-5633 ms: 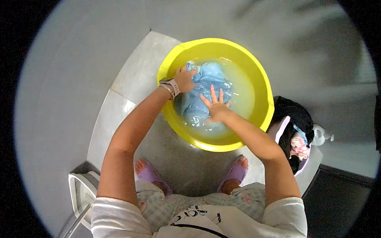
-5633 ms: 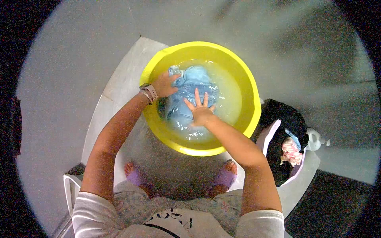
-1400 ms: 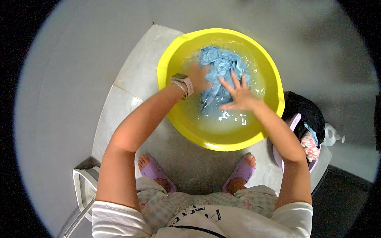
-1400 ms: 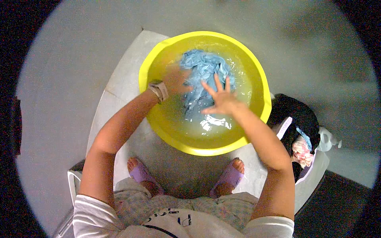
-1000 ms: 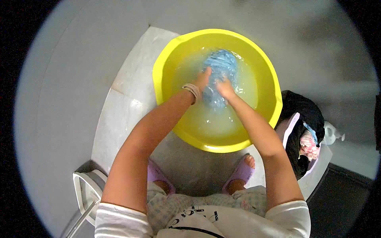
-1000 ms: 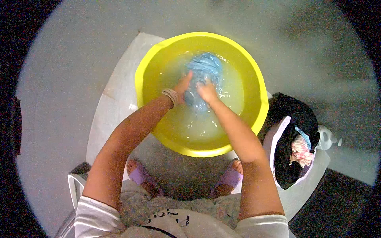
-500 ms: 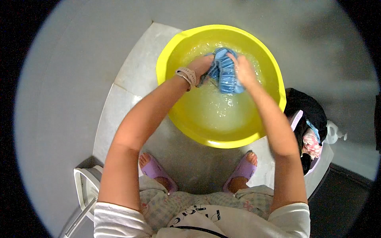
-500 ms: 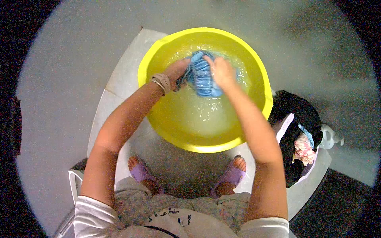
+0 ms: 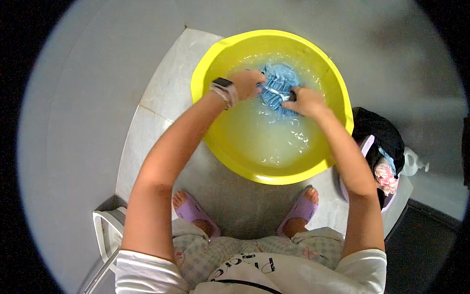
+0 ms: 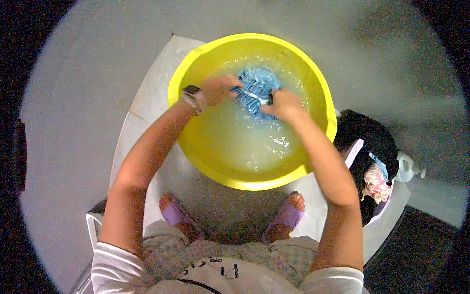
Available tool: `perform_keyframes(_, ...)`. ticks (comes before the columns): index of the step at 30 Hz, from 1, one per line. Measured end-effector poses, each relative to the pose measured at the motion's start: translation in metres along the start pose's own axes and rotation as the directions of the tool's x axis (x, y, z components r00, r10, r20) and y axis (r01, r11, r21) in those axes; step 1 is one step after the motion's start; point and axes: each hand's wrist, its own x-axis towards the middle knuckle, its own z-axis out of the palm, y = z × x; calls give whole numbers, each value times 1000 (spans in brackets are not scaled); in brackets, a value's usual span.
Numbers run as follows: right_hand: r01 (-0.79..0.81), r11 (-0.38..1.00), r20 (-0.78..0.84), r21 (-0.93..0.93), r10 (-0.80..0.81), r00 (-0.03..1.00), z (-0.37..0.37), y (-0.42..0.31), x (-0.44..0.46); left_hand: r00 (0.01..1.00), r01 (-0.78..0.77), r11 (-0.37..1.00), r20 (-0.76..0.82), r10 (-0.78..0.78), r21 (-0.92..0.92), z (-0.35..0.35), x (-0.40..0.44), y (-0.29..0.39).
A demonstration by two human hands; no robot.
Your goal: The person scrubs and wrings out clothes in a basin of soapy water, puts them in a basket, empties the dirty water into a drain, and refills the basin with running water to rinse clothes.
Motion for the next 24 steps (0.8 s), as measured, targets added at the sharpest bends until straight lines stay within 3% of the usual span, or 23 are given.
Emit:
perform_keyframes(1,1,986,-20,-164,-4,1000,14,-3,-2,998,39,997,51,-43,72,11,2,2)
perform_keyframes(4,-91,967,58,-236,107,993,39,3,14,978,133,963,126,-166,233,30,5,4)
perform_keyframes(6,-67,979,135,-192,94,986,37,14,18,974,186,950,79,-211,250,39,6,2)
perform_keyframes(7,-55,984,168,-169,84,982,33,21,21,948,219,920,151,-279,324,41,12,1)
perform_keyframes(9,-12,999,135,47,5,991,41,44,29,860,264,834,273,-431,484,37,22,1)
perform_keyframes(10,17,988,114,155,-35,993,45,59,35,858,246,816,274,-434,524,33,23,-1)
perform_keyframes(11,2,915,125,403,-57,991,45,74,39,854,223,800,284,-436,557,21,21,4)
perform_keyframes(12,-34,928,129,371,-15,992,30,81,31,849,198,786,297,-436,586,5,16,12)
perform_keyframes(13,-70,939,129,338,27,991,2,84,21,902,112,855,309,-301,506,-15,6,13)
perform_keyframes(14,20,990,28,138,-24,999,-19,89,9,938,14,905,308,-159,424,-39,-6,11)
perform_keyframes(15,28,991,-2,133,-28,1000,-44,90,-5,967,-47,926,248,-51,375,-62,-18,18)
perform_keyframes(16,-35,998,-69,-53,31,997,-75,83,-23,983,-112,938,177,55,328,-84,-29,25)
perform_keyframes(17,-35,976,-251,-215,-21,968,-95,87,-34,981,-181,967,103,164,179,-103,-40,23)
perform_keyframes(18,-136,962,-301,-235,61,952,-117,90,-39,965,-263,964,14,262,34,-123,-47,24)
perform_keyframes(20,-42,975,-486,-219,-72,871,-141,117,-42,977,-211,972,-1,212,101,-176,-62,54)
perform_keyframes(21,1,957,-477,291,144,867,-154,102,-51,979,-205,972,9,205,118,-201,-66,70)
perform_keyframes(22,43,688,-359,725,323,876,-171,86,-61,980,-198,971,22,197,133,-222,-68,82)
perform_keyframes(23,203,433,-343,878,274,899,-184,86,-64,981,-191,966,12,192,172,-239,-67,84)
perform_keyframes(24,310,310,-377,899,186,907,-196,85,-69,982,-185,960,1,189,210,-254,-70,84)
